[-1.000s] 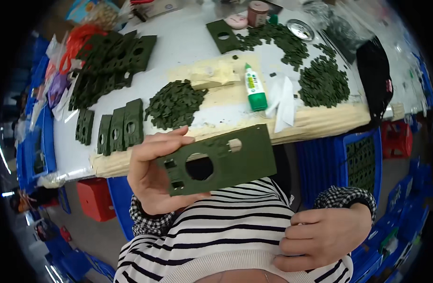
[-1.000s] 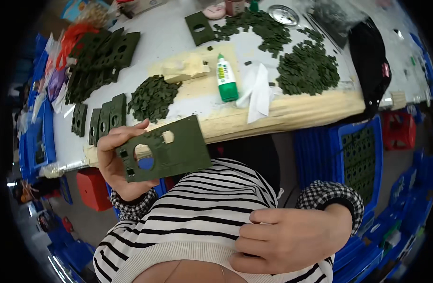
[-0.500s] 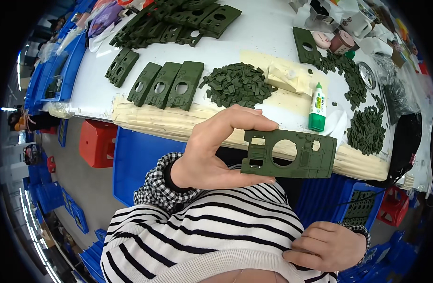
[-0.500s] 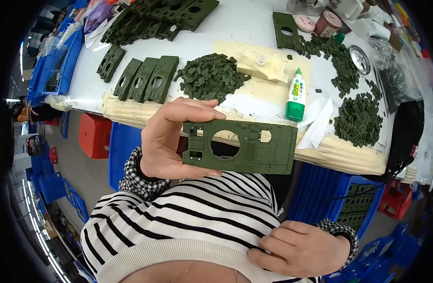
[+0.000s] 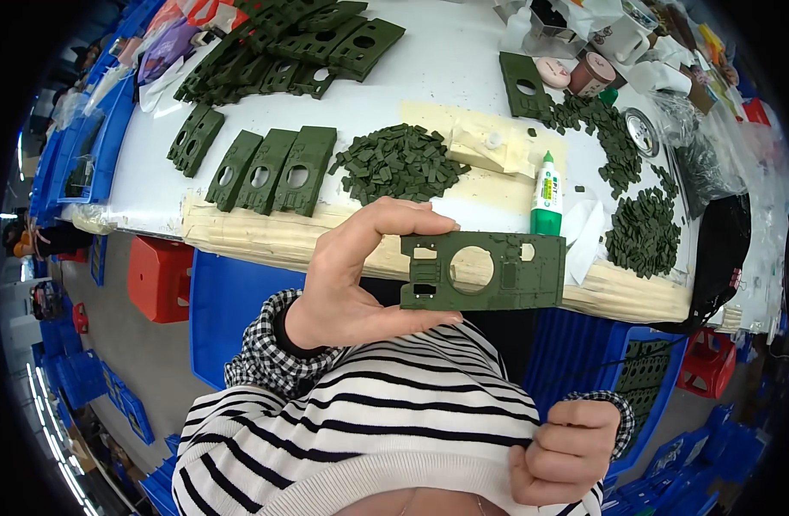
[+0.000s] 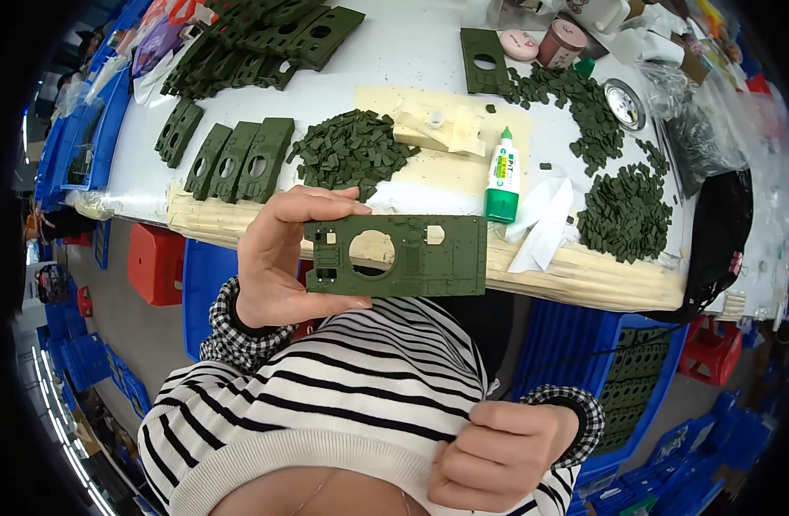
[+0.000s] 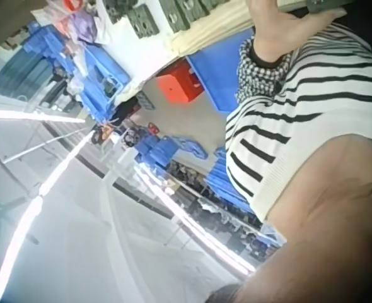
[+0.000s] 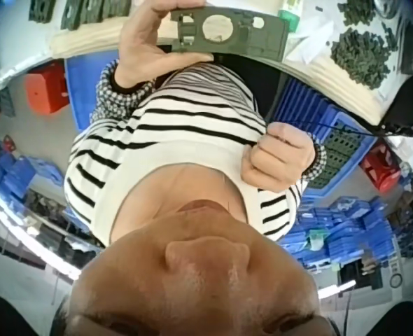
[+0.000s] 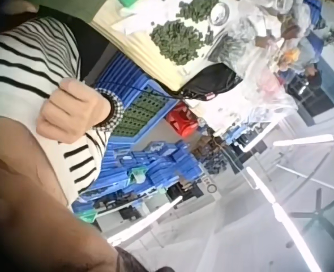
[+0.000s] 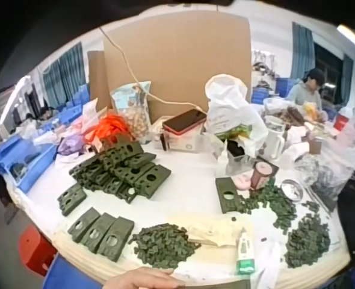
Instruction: Applying glue to green plastic toy tank parts and assembling them.
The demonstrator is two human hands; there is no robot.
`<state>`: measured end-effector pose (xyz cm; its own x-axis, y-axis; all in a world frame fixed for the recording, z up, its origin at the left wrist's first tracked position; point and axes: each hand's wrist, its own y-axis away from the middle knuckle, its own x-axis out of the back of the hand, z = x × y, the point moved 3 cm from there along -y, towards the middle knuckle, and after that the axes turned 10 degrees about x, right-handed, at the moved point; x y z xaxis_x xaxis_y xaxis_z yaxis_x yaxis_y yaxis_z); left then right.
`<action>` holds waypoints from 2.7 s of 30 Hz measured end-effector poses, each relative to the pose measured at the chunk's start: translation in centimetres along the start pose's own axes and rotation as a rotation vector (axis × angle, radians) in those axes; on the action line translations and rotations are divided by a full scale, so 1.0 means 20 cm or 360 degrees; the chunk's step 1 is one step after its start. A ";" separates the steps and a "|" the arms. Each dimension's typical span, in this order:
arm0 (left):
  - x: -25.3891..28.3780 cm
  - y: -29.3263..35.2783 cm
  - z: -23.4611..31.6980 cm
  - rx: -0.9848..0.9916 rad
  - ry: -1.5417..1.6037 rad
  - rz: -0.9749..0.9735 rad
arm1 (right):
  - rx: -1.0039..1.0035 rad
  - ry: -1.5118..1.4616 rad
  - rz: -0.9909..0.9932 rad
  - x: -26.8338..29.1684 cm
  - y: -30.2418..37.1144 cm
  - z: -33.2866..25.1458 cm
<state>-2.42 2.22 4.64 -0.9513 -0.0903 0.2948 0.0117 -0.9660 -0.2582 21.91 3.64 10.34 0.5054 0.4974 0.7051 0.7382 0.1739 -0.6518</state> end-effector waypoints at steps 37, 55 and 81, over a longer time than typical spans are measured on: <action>-0.14 0.00 -0.10 0.0408 0.1189 -0.0036 | -0.0962 0.1124 -0.0660 0.34 0.45 0.98; -0.12 -0.03 -0.13 0.0508 0.1208 0.0038 | -0.1126 0.0371 0.0620 0.27 0.17 0.61; -0.06 0.01 -0.19 0.0507 0.0947 0.0179 | -0.1537 -0.0977 0.1402 -0.15 0.07 0.58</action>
<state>-2.47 3.10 0.78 -0.9453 -0.1340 -0.2975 0.1240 -0.9909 0.0524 16.15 12.24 4.01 0.8621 0.4609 -0.2103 0.4270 -0.8845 -0.1880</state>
